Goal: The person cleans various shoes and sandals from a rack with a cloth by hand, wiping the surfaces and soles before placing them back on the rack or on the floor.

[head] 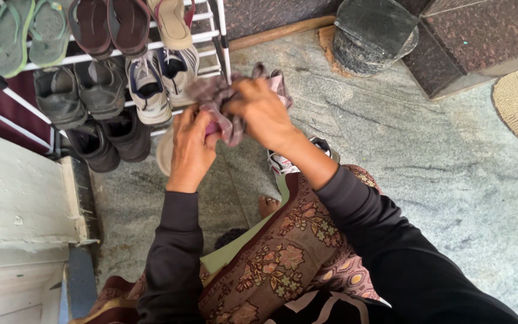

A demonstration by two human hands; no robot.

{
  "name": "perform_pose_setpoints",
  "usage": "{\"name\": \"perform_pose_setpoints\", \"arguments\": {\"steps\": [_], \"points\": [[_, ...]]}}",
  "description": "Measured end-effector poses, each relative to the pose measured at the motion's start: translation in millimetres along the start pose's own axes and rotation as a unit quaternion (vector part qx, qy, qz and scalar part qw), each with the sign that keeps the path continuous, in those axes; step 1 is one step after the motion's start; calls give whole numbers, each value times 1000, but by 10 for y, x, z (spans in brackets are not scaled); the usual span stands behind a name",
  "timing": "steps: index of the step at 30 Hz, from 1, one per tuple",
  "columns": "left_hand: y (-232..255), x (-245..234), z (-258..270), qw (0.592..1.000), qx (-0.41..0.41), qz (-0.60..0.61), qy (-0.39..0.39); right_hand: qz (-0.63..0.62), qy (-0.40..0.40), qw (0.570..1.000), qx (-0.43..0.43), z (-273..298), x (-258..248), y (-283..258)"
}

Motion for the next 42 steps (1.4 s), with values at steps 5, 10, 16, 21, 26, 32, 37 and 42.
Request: {"name": "perform_pose_setpoints", "arguments": {"steps": [5,10,16,21,26,32,37,42], "points": [[-53,-147,0,1000,-5,-15,20,176,-134,968,116,-79,208,359],[-102,-319,-38,999,-21,6,48,170,11,977,125,-50,-65,422],[-370,-122,-21,984,-121,60,113,-41,-39,998,17,44,116,-189],[-524,-152,34,960,-138,99,221,-119,-132,984,6,194,322,-548],[-477,-188,1,969,-125,85,198,-53,-77,996,6,10,217,-304],[-383,-102,-12,965,-163,173,106,12,27,996,83,-34,-51,-34],[-405,-120,-13,954,-125,187,200,10,-112,993,-27,163,308,-411],[-328,-212,-13,956,-155,168,186,47,-200,978,-44,249,555,-521]]}}
Point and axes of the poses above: each hand's wrist, its own z-axis away from the middle knuckle, its own x-axis out of the palm, y = z × x, the point moved 4 cm from there along -z, towards the middle knuckle, and after that the axes turned 3 degrees about -x, right-handed, at the moved point
